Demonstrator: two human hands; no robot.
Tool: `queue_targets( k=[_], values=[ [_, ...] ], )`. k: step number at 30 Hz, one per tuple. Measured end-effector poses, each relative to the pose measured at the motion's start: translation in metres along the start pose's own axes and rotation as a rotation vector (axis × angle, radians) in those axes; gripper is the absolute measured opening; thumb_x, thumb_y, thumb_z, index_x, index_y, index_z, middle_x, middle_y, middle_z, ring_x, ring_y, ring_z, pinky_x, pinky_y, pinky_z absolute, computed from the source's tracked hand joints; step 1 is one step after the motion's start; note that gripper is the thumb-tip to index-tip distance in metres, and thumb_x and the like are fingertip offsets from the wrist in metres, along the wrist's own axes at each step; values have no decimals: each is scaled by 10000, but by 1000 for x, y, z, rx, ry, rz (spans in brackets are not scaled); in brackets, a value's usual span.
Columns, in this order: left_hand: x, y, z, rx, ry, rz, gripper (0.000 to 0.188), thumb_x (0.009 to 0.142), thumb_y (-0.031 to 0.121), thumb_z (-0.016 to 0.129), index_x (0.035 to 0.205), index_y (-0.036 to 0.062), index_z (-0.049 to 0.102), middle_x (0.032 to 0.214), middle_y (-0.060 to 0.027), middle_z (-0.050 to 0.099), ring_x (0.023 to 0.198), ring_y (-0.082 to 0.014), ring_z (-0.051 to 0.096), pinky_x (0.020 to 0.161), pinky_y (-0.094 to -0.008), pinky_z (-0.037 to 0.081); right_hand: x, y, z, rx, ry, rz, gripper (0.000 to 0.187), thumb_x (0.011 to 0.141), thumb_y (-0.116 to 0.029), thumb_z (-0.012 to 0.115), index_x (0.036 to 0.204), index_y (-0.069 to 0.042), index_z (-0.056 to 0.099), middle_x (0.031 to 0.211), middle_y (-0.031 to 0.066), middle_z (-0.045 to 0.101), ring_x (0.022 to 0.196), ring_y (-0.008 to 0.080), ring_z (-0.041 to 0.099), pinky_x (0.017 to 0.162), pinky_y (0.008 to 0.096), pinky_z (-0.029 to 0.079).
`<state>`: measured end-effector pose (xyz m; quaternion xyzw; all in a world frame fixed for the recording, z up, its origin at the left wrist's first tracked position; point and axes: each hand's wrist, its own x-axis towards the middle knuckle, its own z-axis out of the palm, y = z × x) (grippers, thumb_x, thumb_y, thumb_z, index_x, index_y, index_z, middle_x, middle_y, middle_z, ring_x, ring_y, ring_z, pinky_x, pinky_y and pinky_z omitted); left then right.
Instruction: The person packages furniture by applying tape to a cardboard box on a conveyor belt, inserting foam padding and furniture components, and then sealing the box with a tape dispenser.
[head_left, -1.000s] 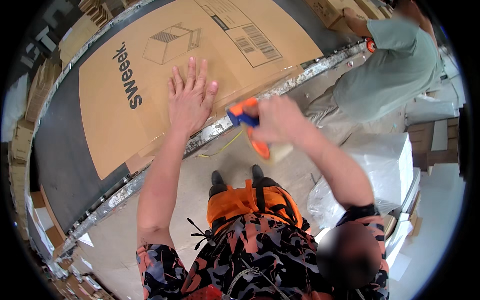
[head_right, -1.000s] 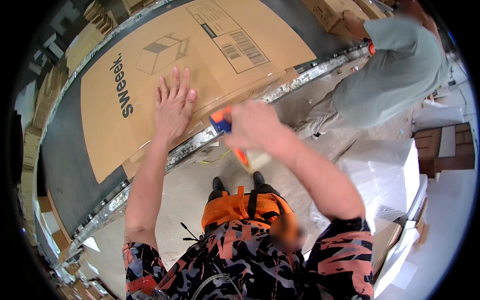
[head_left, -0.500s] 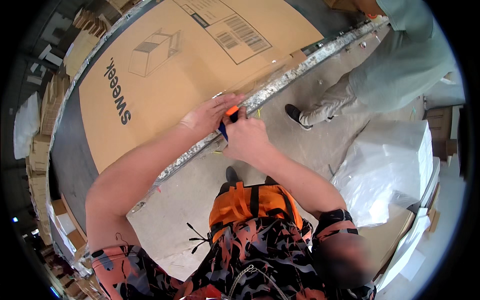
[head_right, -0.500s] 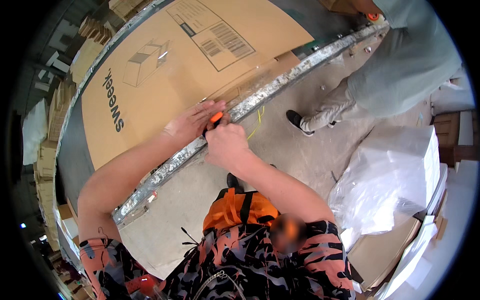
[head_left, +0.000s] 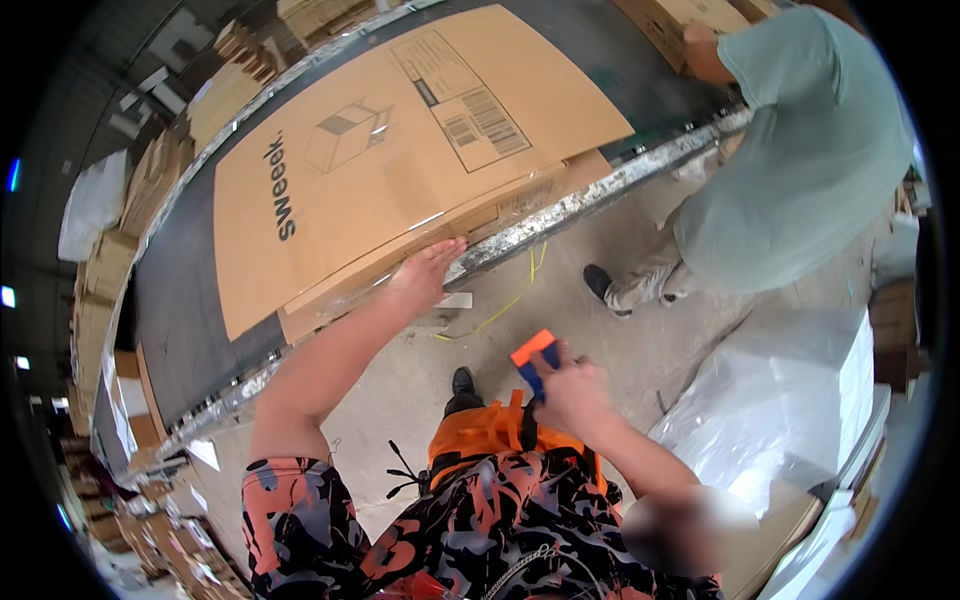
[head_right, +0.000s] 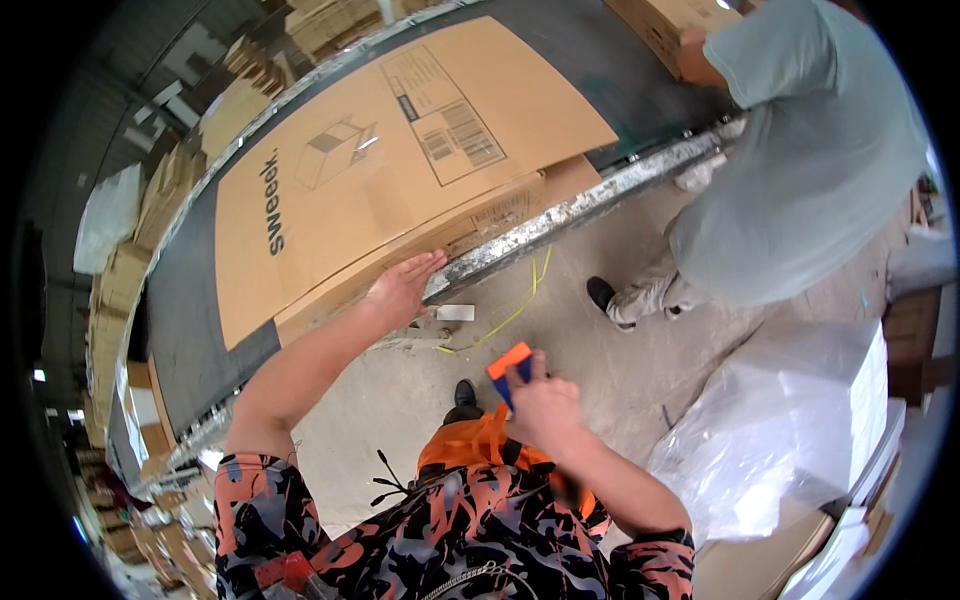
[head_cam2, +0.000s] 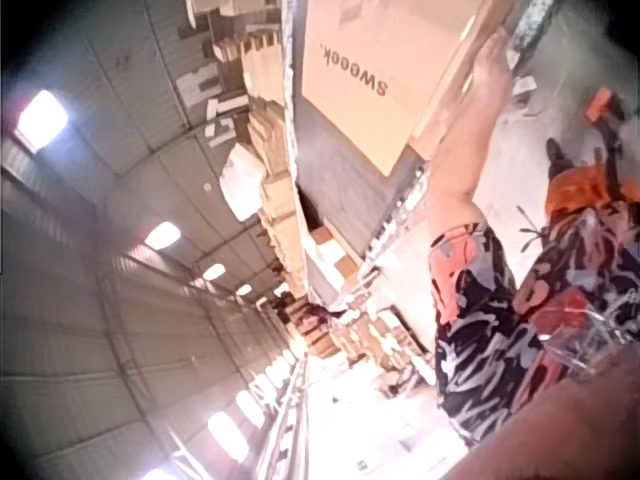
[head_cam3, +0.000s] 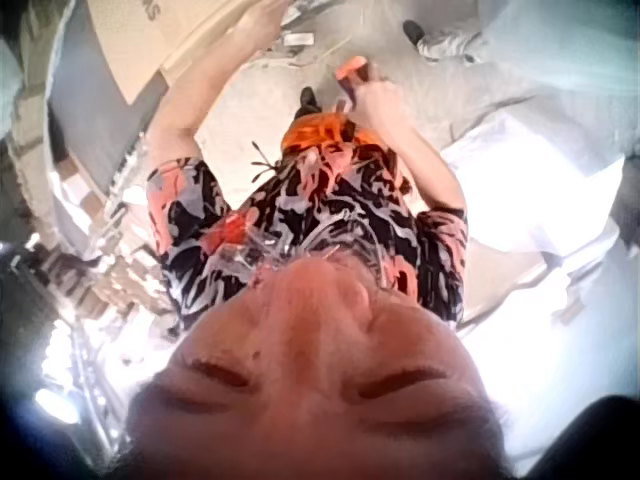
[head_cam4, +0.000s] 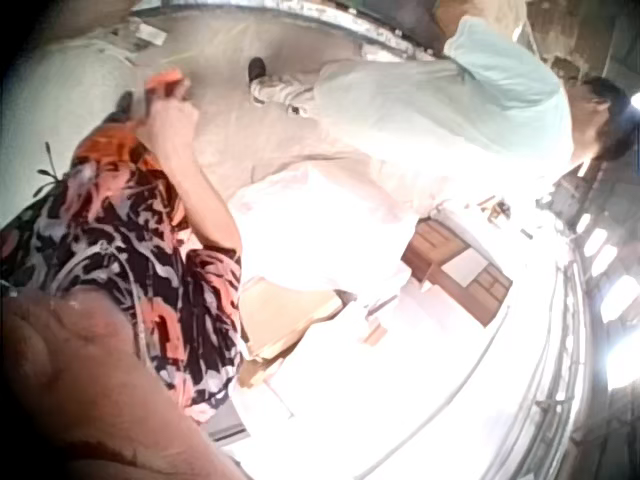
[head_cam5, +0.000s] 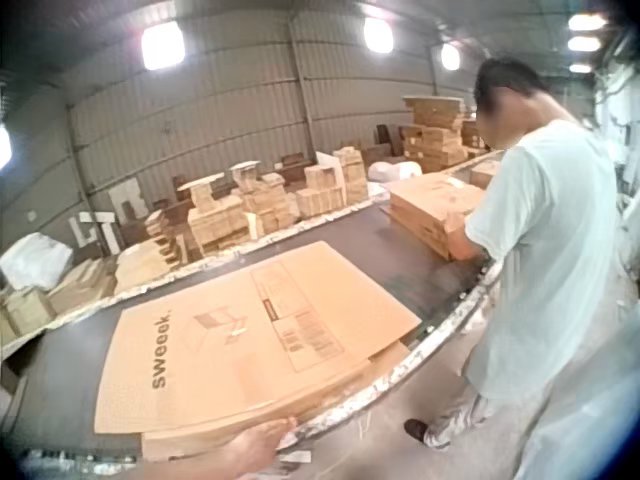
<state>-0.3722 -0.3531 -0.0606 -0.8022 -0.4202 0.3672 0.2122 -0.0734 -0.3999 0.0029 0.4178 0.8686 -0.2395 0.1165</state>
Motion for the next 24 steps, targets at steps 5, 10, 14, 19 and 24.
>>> queue_targets(
  k=[5, 10, 14, 19, 24],
  values=[
    [-53, 38, -16, -791, 277, -373, 678, 841, 456, 589, 1390, 100, 413, 1501, -115, 311, 1403, -268, 256, 1152, -448, 188, -32, 63, 1, -61, 213, 13, 683, 556, -258, 707, 1225, -171, 603, 1268, 250, 521, 804, 383, 657, 733, 422, 543],
    [-112, -20, -10, -553, 411, -993, 951, 764, 529, 660, 1457, 25, 249, 1513, -165, 264, 1410, -356, 206, 1147, -497, 175, -40, 84, -1, -42, 299, 26, 666, 527, -240, 716, 1186, -185, 641, 1256, 255, 537, 824, 363, 666, 737, 408, 551],
    [-128, -49, 7, -591, 168, -861, 1050, 728, 625, 636, 1457, -7, 221, 1524, -183, 217, 1424, -356, 151, 1154, -482, 162, -27, 69, -2, -37, 294, 31, 639, 535, -226, 714, 1169, -183, 654, 1251, 255, 545, 818, 364, 667, 732, 408, 552],
    [-108, -48, 29, -607, 385, -808, 1039, 688, 613, 670, 1429, -7, 288, 1458, -188, 353, 1362, -393, 292, 1122, -439, 274, -21, 54, 5, 55, 394, 43, 630, 562, -228, 710, 1188, -185, 645, 1230, 243, 554, 771, 361, 668, 715, 408, 556],
    [-91, -39, 22, -749, 426, -848, 1008, 653, 505, 725, 1419, -7, 315, 1462, -174, 355, 1356, -405, 295, 1125, -459, 264, -15, 56, 30, 61, 503, 84, 690, 582, -267, 711, 1258, -194, 591, 1275, 228, 520, 755, 352, 663, 689, 418, 556]
  ],
)
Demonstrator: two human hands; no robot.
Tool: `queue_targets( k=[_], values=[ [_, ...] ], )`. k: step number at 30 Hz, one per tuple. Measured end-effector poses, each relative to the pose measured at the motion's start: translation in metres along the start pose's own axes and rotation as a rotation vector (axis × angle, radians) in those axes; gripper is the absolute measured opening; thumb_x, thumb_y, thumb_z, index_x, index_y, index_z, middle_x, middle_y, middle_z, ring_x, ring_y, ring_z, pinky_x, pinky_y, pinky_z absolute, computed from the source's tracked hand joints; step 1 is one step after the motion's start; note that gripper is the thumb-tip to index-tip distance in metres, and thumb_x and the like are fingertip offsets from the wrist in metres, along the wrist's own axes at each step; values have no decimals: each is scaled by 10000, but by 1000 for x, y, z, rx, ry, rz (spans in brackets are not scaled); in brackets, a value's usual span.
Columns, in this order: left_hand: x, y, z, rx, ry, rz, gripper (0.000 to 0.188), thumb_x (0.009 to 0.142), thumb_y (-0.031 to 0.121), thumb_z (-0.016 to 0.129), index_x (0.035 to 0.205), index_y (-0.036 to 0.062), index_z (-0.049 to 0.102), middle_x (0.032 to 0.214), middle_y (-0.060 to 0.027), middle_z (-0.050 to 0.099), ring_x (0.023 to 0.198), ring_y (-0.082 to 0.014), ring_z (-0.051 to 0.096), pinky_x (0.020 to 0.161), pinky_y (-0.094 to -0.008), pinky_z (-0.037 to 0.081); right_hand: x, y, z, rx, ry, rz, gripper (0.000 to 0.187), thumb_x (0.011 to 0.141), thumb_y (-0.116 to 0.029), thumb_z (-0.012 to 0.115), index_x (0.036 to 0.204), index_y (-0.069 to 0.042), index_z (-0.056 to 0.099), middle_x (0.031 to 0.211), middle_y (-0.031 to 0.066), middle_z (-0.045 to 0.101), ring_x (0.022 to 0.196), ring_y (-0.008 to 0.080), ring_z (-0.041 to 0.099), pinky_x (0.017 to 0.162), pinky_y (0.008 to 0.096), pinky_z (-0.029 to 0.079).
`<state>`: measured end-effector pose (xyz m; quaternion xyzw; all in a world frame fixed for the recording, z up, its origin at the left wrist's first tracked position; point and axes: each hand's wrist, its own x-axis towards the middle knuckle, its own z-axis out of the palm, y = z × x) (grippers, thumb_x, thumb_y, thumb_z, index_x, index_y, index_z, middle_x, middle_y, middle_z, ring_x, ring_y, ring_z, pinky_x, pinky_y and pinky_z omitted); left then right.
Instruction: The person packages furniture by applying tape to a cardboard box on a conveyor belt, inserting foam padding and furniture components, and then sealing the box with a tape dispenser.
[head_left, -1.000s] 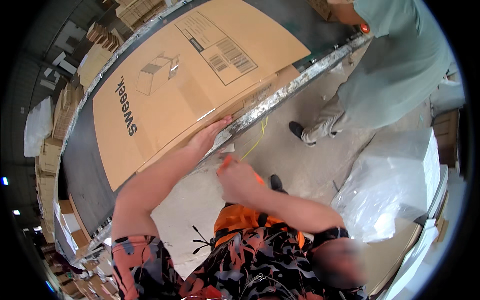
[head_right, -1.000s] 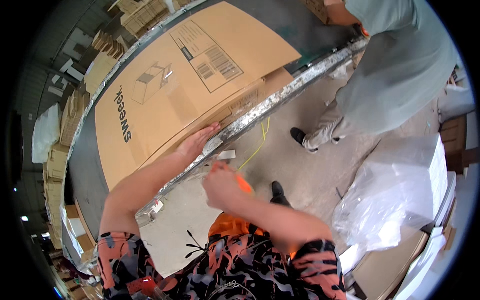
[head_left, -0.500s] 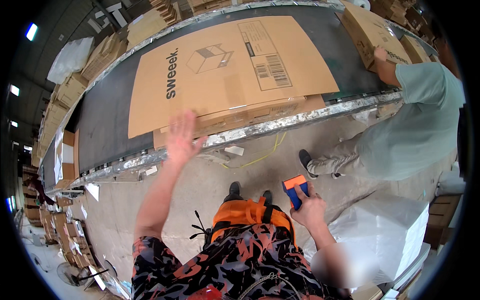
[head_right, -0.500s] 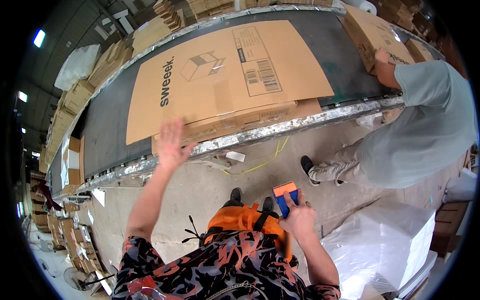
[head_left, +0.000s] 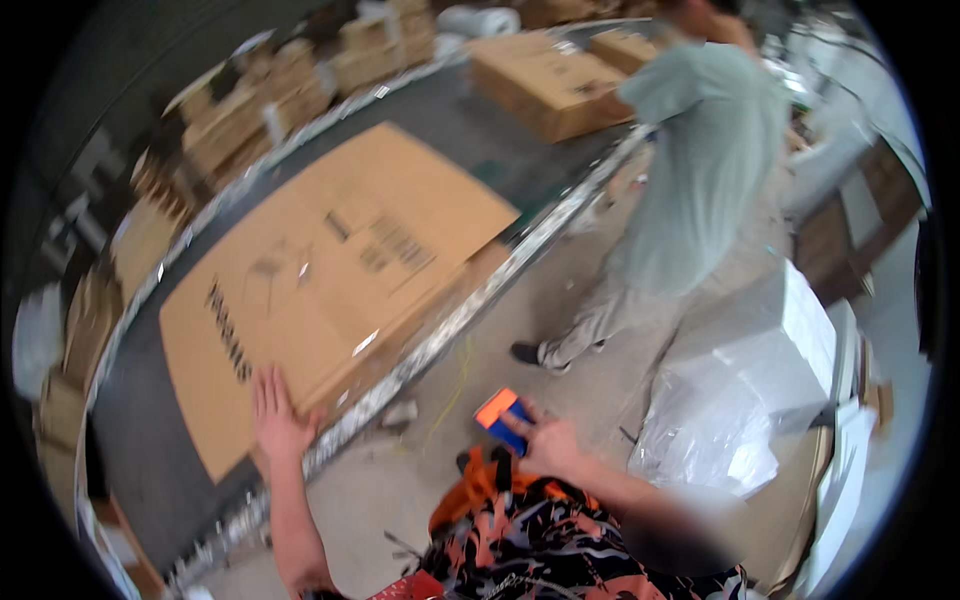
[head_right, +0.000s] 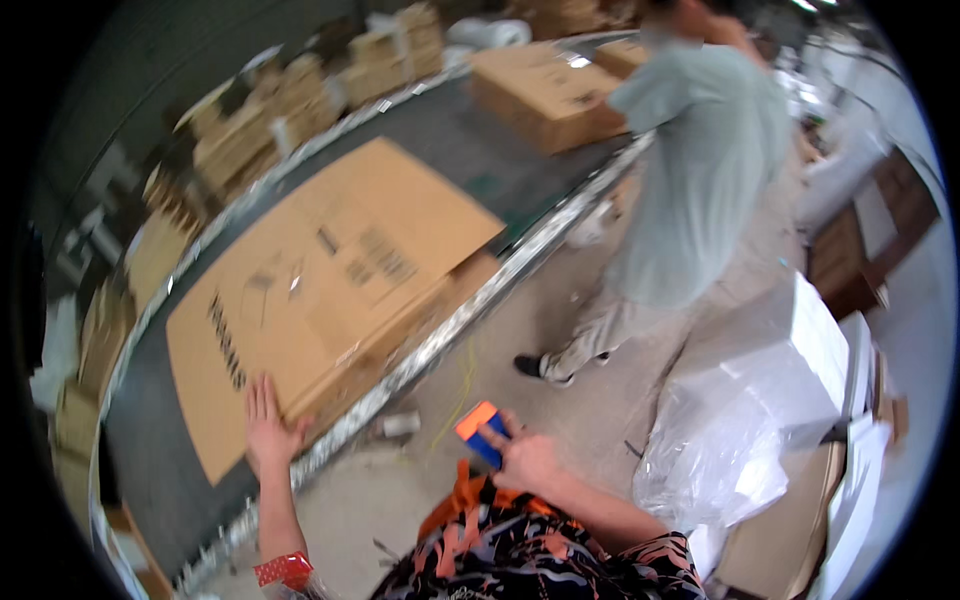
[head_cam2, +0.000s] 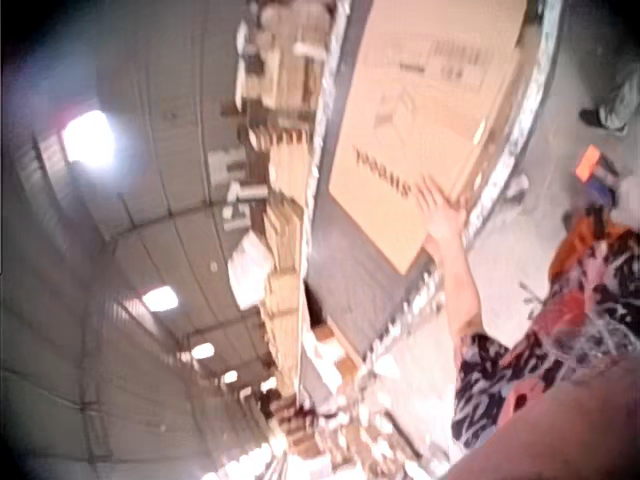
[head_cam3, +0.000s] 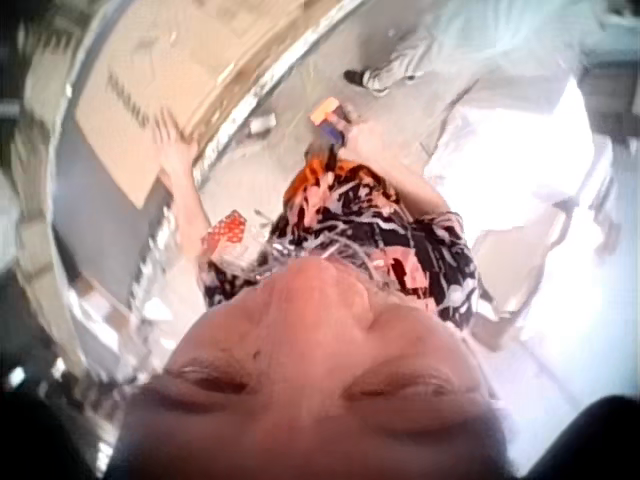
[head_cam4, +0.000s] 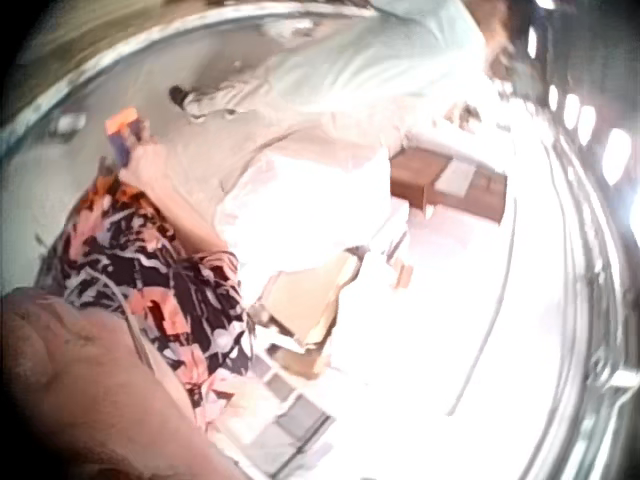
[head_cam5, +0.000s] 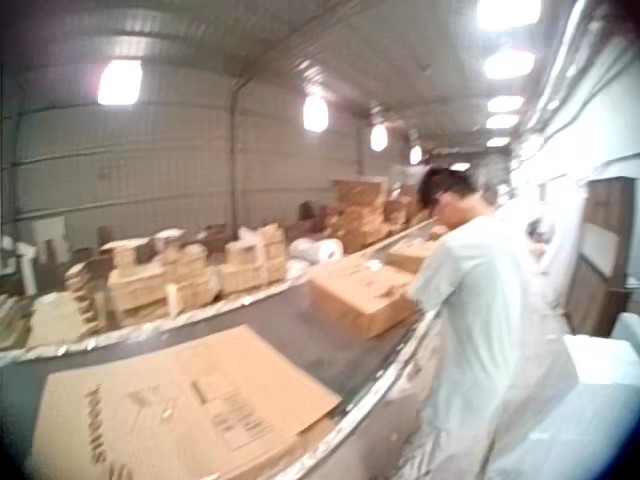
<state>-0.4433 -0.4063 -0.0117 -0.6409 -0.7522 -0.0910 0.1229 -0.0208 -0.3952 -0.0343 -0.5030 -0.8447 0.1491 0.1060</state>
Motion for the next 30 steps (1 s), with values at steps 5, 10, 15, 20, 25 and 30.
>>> queue_targets(
  k=[5, 10, 15, 20, 25, 30],
  values=[
    [-3, -3, -3, 19, 38, -22, 1009, 630, 510, 734, 1404, -8, 347, 1464, -179, 352, 1370, -376, 288, 1133, -453, 253, 1, -21, 1, 44, -50, 34, 738, 605, -324, 708, 1311, -189, 539, 1315, 228, 488, 792, 361, 661, 721, 430, 551],
    [-1, -3, 6, 2, 60, -17, 979, 657, 514, 716, 1402, -7, 351, 1472, -171, 344, 1375, -360, 288, 1141, -437, 235, 4, -13, 17, 66, -110, 10, 785, 602, -327, 710, 1343, -175, 499, 1319, 216, 487, 815, 360, 660, 728, 436, 544],
    [6, 13, 8, -26, 14, -12, 936, 660, 483, 727, 1385, 2, 383, 1453, -164, 377, 1355, -368, 318, 1126, -441, 265, 0, 11, 17, 32, -104, -22, 822, 610, -314, 697, 1375, -152, 445, 1341, 209, 462, 837, 348, 657, 726, 445, 537],
    [3, 0, -1, -350, 86, -250, 818, 640, 343, 820, 1301, -14, 497, 1344, -189, 504, 1257, -376, 456, 1052, -446, 375, -6, 13, -6, -15, -49, 87, 784, 672, -323, 654, 1405, -196, 407, 1356, 172, 462, 868, 362, 656, 738, 448, 538],
    [14, 82, -64, -1331, -36, 68, 700, 850, 309, 698, 1395, 13, 374, 1099, -188, 629, 989, -196, 607, 892, -365, 467, 5, 53, -1, 26, -50, 57, 776, 654, -287, 642, 1392, -186, 422, 1325, 161, 481, 845, 362, 655, 711, 451, 537],
    [61, 183, -172, -1595, 649, 623, 938, 826, 549, 628, 1471, 33, 182, 1270, -238, 514, 1111, -321, 556, 978, -472, 388, 4, 79, -37, 1, 90, 130, 754, 628, -300, 704, 1335, -135, 503, 1321, 176, 510, 960, 328, 646, 796, 406, 536]
  ],
)
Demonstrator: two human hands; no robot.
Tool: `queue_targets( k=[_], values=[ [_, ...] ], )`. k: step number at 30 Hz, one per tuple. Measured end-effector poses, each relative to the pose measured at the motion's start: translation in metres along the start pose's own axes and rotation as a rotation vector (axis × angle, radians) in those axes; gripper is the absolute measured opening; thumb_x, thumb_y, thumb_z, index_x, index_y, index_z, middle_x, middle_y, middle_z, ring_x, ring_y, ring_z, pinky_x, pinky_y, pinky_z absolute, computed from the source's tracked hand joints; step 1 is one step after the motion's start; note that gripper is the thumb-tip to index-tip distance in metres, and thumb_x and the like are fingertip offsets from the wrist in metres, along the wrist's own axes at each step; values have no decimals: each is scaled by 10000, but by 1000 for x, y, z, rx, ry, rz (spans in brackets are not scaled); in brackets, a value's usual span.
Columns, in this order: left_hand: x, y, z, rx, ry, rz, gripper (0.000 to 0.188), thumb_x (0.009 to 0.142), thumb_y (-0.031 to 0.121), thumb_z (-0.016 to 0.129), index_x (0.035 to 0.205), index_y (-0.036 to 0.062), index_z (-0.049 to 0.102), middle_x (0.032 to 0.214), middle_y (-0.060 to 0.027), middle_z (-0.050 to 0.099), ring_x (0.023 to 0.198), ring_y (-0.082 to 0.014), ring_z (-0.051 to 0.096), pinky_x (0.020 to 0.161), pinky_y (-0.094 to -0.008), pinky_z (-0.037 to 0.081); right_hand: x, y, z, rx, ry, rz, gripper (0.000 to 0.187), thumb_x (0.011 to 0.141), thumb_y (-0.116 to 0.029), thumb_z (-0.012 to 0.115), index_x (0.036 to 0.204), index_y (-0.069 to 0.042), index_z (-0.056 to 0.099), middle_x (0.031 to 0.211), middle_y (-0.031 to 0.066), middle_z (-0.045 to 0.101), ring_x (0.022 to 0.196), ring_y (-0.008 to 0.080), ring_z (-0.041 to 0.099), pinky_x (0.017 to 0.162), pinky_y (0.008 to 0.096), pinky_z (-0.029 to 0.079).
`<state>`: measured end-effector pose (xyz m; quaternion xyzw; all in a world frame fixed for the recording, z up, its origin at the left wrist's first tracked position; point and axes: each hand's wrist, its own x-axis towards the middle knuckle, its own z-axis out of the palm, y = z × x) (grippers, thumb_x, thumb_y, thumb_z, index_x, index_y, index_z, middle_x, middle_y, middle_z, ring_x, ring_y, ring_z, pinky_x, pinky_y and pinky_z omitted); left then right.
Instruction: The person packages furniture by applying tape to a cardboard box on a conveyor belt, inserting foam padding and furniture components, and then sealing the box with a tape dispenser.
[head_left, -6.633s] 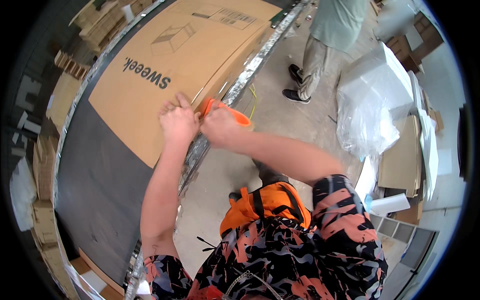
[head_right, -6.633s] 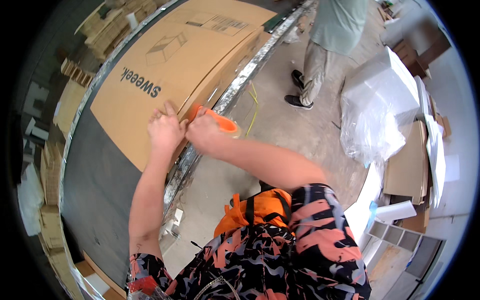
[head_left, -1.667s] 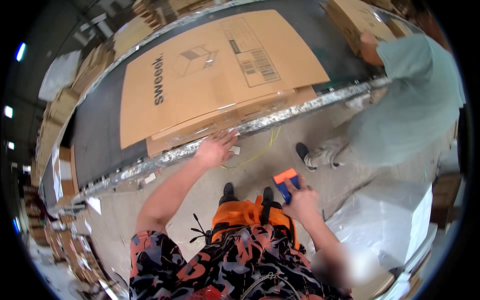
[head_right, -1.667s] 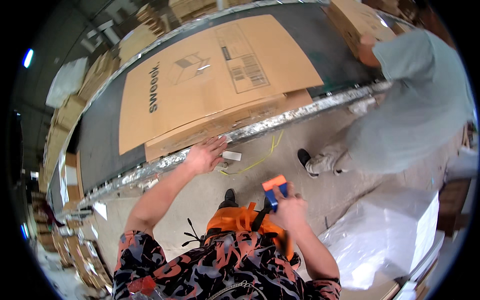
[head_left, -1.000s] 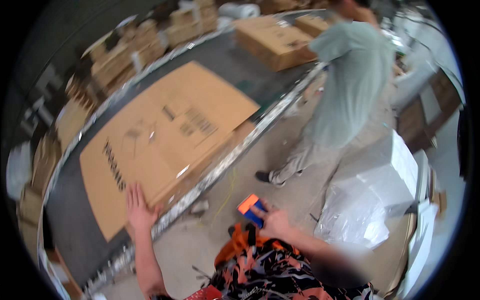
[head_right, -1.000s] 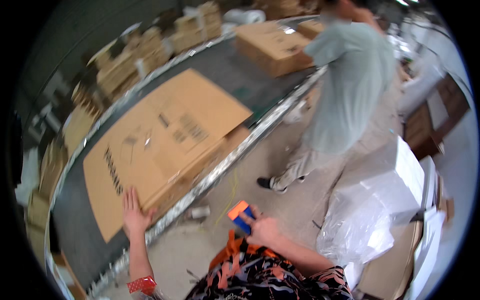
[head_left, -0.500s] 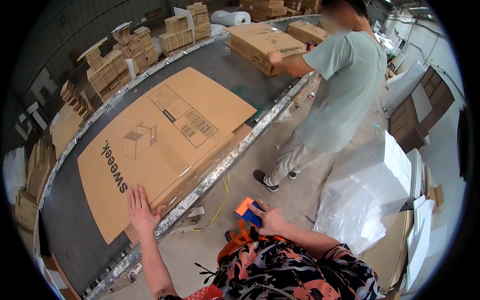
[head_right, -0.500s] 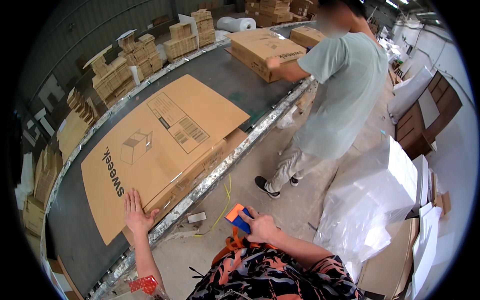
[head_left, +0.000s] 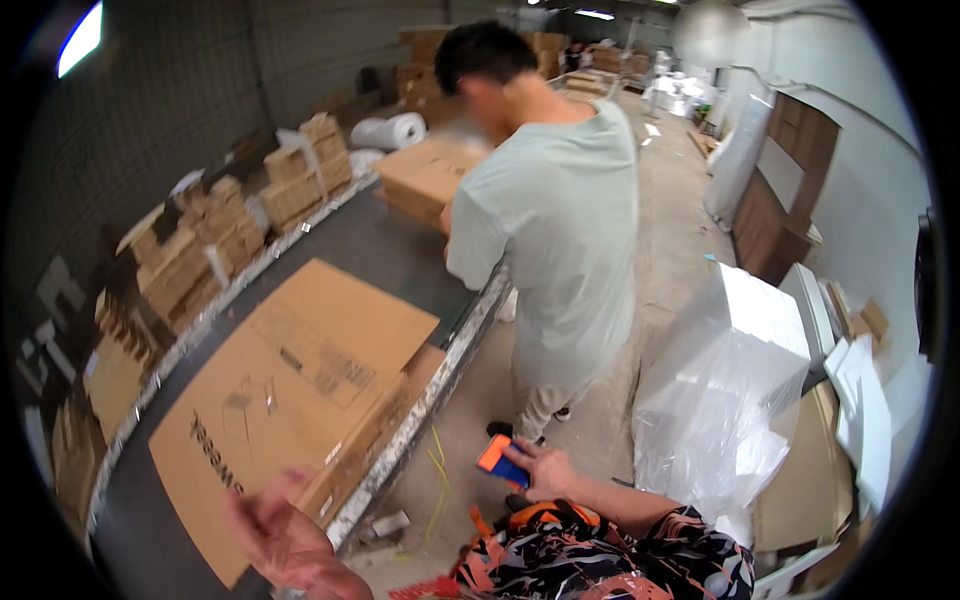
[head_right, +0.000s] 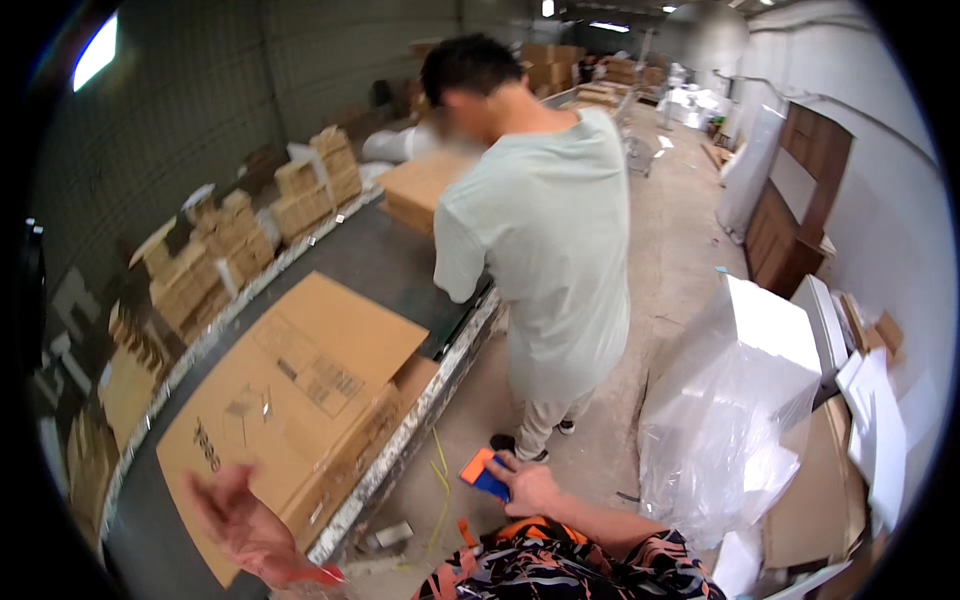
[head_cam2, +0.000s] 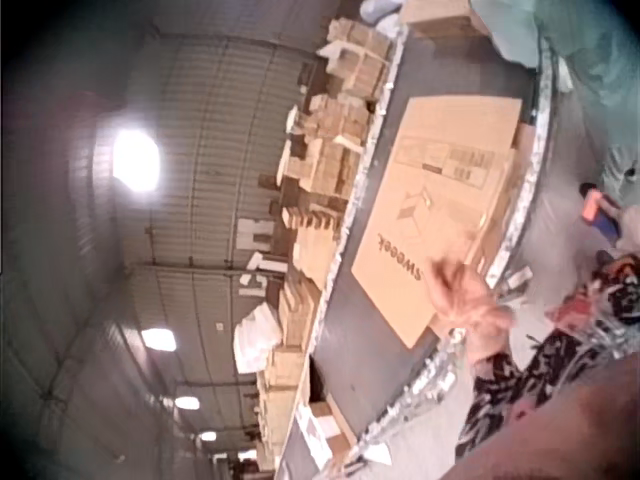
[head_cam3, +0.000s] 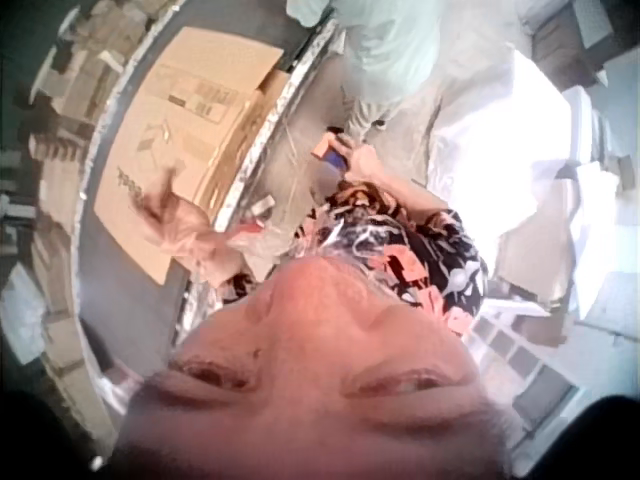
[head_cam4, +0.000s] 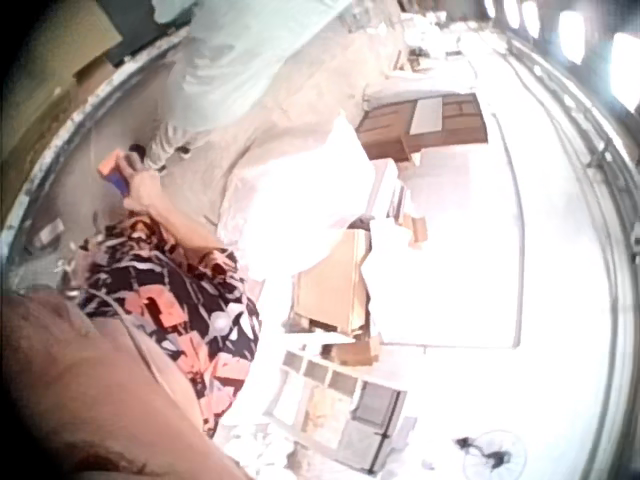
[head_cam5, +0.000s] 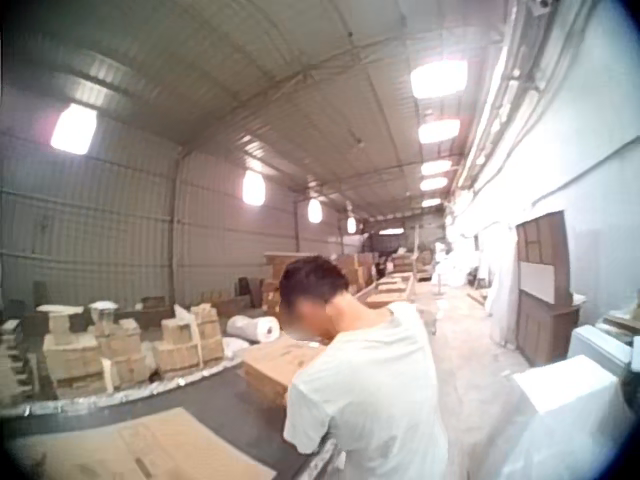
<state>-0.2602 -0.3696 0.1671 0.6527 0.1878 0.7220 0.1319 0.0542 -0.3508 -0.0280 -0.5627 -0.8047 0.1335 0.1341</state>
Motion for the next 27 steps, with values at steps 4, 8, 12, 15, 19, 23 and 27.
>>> queue_targets(
  k=[4, 8, 12, 15, 19, 23, 27],
  values=[
    [52, 42, 17, 105, -319, 236, 938, 776, 531, 645, 1458, 75, 192, 1467, -239, 288, 1303, -407, 340, 1050, -572, 263, -12, 24, -6, -29, 61, 76, 696, 644, -284, 711, 1301, -126, 542, 1289, 212, 535, 958, 358, 648, 837, 391, 535],
    [70, 13, 14, -244, -946, 276, 610, 776, 291, 673, 1280, 18, 465, 1312, -217, 442, 1262, -357, 359, 1052, -537, 260, -34, 44, -13, -71, 103, 79, 614, 640, -276, 745, 1198, -58, 610, 1214, 252, 572, 918, 372, 659, 773, 389, 550],
    [7, 3, 48, 234, -438, -189, 123, 778, 147, 697, 858, 54, 681, 809, -120, 685, 842, -208, 689, 835, -365, 549, -46, 57, -12, -49, -6, 75, 588, 648, -265, 741, 1181, -51, 616, 1200, 247, 580, 910, 376, 658, 773, 395, 548],
    [-98, -41, 24, 498, -800, -945, 181, 871, 207, 584, 1011, 102, 634, 861, -44, 695, 820, -289, 661, 762, -395, 533, -42, 62, -7, -61, -4, 55, 597, 646, -258, 737, 1190, -50, 607, 1195, 241, 582, 896, 377, 657, 773, 402, 546],
    [-292, -81, -52, 1063, -821, -1302, 208, 804, 260, 626, 932, 97, 641, 871, -122, 679, 823, -345, 651, 715, -464, 518, -25, 61, -10, -49, -31, 33, 703, 575, -222, 705, 1249, -74, 572, 1232, 231, 565, 931, 375, 645, 811, 400, 532],
    [-357, -78, -70, 1090, -350, -1242, 321, 814, 312, 649, 988, 51, 579, 831, -162, 669, 852, -287, 668, 704, -421, 523, -17, 58, -17, -55, -63, 29, 677, 591, -228, 709, 1237, -72, 582, 1233, 231, 565, 928, 375, 649, 814, 391, 535],
    [-379, -87, -90, 533, 736, -1604, 322, 829, 250, 647, 1044, 46, 521, 809, -131, 658, 878, -180, 646, 691, -358, 500, -13, 56, -19, -115, -85, 55, 679, 588, -241, 705, 1238, -84, 584, 1246, 233, 556, 935, 376, 646, 818, 395, 533]
  ],
)
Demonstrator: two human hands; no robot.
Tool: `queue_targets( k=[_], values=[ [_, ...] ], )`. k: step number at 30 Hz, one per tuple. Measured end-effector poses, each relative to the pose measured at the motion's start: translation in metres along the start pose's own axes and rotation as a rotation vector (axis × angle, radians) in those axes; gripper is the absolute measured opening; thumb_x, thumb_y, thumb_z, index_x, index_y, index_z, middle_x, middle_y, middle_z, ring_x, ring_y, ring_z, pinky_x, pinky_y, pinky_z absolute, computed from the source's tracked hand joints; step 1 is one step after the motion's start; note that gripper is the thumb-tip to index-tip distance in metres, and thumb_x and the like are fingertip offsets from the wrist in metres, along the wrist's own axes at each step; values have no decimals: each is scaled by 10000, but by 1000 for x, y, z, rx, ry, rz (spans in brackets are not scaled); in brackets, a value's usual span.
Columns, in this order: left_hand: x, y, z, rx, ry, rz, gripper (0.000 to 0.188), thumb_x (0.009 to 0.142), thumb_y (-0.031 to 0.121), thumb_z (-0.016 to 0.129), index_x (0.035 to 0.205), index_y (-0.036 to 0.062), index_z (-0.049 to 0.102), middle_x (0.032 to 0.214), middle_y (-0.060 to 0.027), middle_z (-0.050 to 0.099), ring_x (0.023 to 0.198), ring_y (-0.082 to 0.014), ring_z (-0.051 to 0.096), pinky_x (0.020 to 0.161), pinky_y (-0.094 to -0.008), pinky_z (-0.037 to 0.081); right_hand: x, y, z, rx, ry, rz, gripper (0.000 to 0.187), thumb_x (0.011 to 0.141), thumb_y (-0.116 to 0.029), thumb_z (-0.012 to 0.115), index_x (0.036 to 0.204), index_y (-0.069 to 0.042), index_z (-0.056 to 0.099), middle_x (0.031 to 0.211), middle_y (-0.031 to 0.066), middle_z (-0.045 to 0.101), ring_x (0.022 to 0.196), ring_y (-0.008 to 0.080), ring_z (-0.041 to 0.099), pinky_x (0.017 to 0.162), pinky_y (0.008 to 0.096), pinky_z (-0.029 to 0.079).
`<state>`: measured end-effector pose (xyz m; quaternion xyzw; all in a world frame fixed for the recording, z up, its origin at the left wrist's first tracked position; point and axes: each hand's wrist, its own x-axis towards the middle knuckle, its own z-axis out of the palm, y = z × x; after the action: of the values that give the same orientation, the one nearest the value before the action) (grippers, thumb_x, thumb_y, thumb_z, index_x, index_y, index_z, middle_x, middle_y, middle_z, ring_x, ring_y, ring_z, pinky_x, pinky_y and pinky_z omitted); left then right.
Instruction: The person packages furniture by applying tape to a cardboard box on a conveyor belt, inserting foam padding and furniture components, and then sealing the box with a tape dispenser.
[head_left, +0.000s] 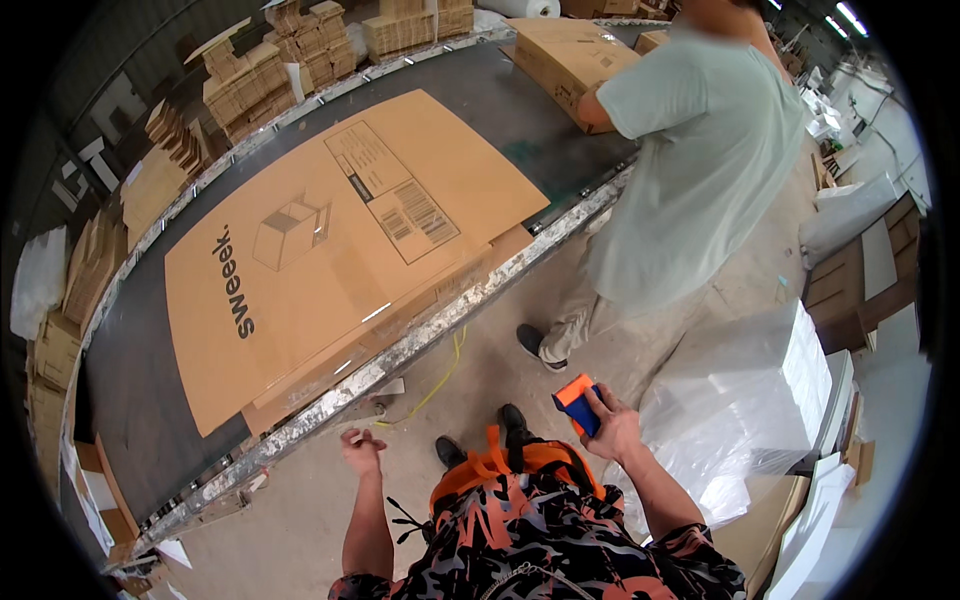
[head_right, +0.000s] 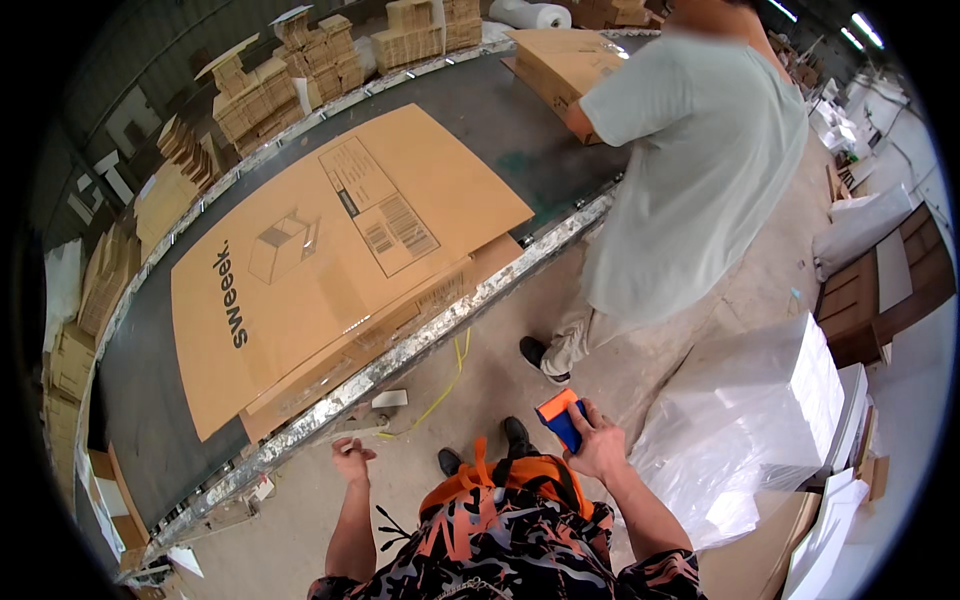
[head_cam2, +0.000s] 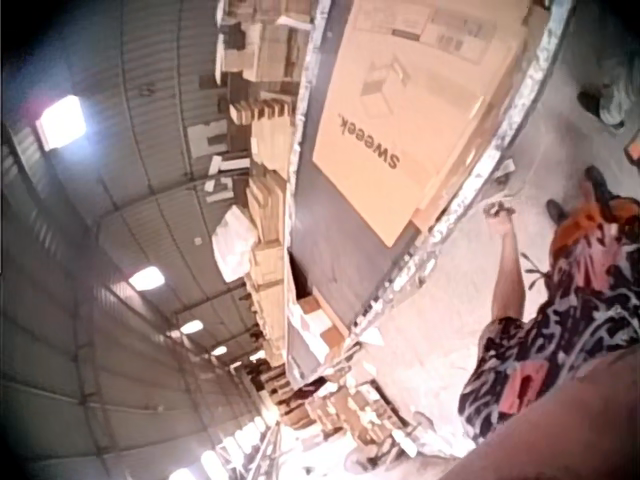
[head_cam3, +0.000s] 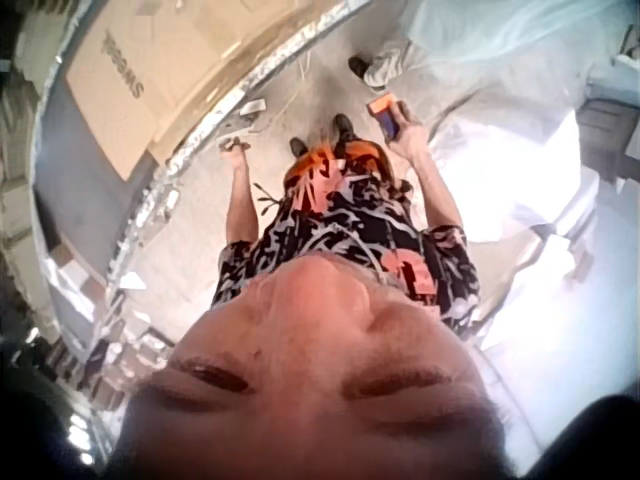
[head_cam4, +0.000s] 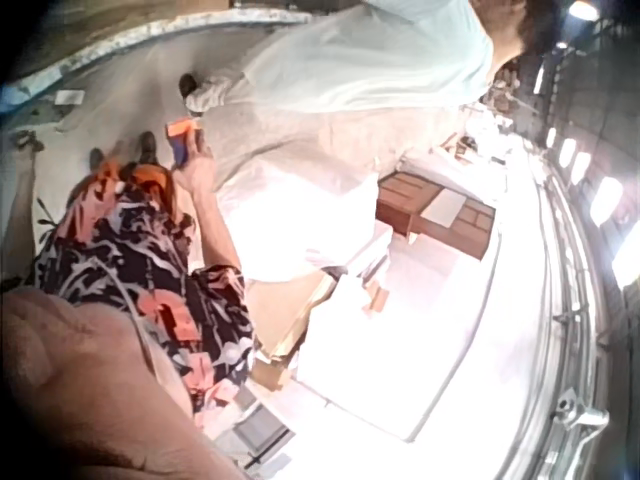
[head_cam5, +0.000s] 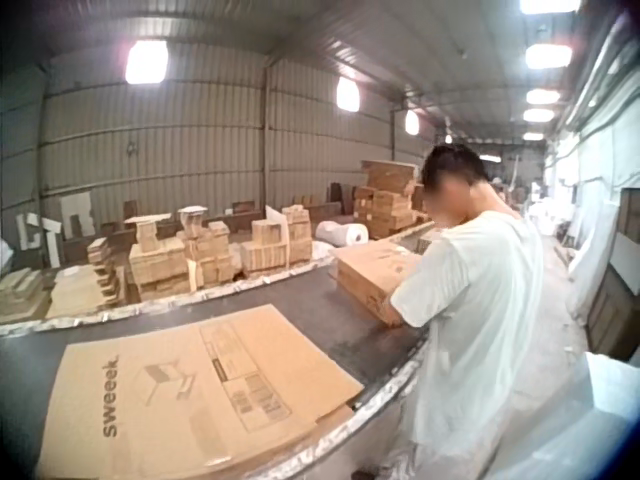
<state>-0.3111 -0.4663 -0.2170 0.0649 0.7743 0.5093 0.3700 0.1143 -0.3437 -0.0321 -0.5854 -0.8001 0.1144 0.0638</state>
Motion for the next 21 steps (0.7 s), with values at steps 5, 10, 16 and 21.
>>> queue_targets(
  k=[5, 10, 16, 21],
  values=[
    [59, 2, -16, -718, 180, -184, 125, 813, 55, 576, 922, 117, 570, 833, -56, 632, 733, -155, 572, 678, -294, 480, -6, -3, -1, -20, -56, 4, 703, 588, -266, 710, 1255, -92, 571, 1247, 246, 552, 953, 379, 642, 845, 394, 528],
    [72, -39, -24, -796, 211, 363, 82, 870, 52, 600, 938, 74, 560, 995, -95, 619, 952, -236, 623, 867, -353, 499, -1, -7, 8, -17, -86, -47, 789, 571, -306, 705, 1319, -142, 514, 1304, 212, 520, 979, 358, 633, 857, 392, 520],
    [39, -14, -10, -221, 227, 170, 212, 875, 57, 618, 1063, -15, 555, 1052, -130, 610, 903, -193, 621, 813, -302, 512, 8, -20, 3, -18, -90, -84, 760, 591, -290, 687, 1319, -153, 517, 1328, 188, 503, 958, 346, 637, 839, 391, 527],
    [-77, 113, 62, -384, -683, -350, 231, 925, 115, 539, 1129, 9, 557, 1071, -99, 618, 858, -188, 631, 809, -301, 514, 27, -68, -33, -69, -65, -257, 738, 592, -250, 680, 1308, -153, 527, 1318, 175, 510, 889, 327, 641, 767, 387, 545]
  ],
)
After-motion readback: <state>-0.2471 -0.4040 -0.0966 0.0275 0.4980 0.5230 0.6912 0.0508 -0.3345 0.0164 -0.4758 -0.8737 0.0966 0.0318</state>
